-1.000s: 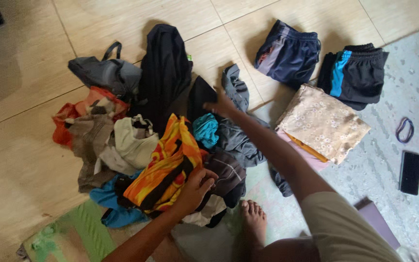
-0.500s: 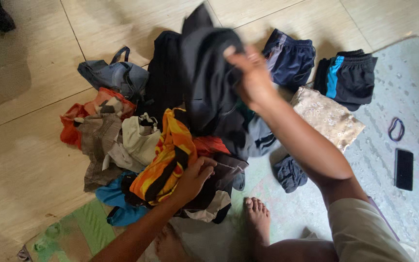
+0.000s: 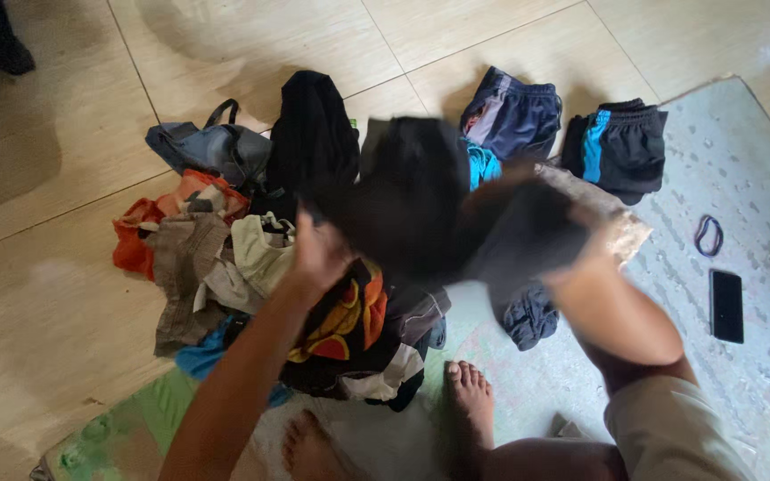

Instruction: The person sits on the floor and folds various garments, including shorts and shirts, by hand. They pick up each item, fold it, and place it into a neat stack on the floor.

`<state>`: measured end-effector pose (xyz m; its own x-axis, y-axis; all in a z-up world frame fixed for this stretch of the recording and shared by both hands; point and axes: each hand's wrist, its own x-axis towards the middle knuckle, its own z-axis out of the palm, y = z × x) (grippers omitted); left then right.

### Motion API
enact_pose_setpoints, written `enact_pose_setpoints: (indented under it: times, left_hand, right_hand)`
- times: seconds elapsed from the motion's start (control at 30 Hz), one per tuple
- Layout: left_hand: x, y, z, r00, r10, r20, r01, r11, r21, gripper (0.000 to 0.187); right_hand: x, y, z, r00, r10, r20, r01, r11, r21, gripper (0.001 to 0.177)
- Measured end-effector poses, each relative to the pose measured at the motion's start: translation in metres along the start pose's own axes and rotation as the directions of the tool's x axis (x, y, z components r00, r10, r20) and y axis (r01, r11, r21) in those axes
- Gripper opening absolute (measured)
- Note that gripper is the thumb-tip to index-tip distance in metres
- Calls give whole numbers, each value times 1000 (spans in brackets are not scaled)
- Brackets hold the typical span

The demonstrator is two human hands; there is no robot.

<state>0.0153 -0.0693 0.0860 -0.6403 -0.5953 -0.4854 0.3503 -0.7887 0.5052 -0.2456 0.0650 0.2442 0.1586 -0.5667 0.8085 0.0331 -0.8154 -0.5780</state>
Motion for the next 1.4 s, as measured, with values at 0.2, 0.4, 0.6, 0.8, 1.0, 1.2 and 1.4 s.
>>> enact_pose_setpoints:
  times: [0.2, 0.4, 0.6, 0.8, 1.0, 1.2, 1.4]
  left_hand:
    - [25, -3, -52, 936, 327, 132, -323, 646, 692, 46]
    - [-13, -20, 8, 980, 171, 97, -172, 508, 844, 38]
    - [-31, -27, 21, 924, 268, 273, -329, 192, 924, 40]
    - [-49, -8, 14, 778, 88, 622, -579, -284, 764, 43]
    - [-65, 23, 62, 887, 289, 359, -133, -586, 799, 23]
    - [-91, -7, 119, 523, 342, 781, -703, -345, 622, 17]
    - [-112, -73, 167, 263, 148, 953, -901, -315, 297, 27]
  right_hand:
    - [-53, 26, 69, 248, 183, 951, -406, 911, -70, 64]
    - [-17, 65, 35, 770, 541, 337, -272, 758, -593, 62]
    - [-36, 82, 37, 784, 441, 437, -178, 834, -523, 33]
    - [-55, 83, 32, 688, 609, 395, -335, 749, -572, 21]
    - [-128, 114, 22, 500, 818, 284, -769, 570, -288, 40]
    - [-202, 152, 49, 45, 883, 468, -992, -17, 128, 43]
    - [-197, 158, 57, 65, 895, 442, -947, -85, 311, 40]
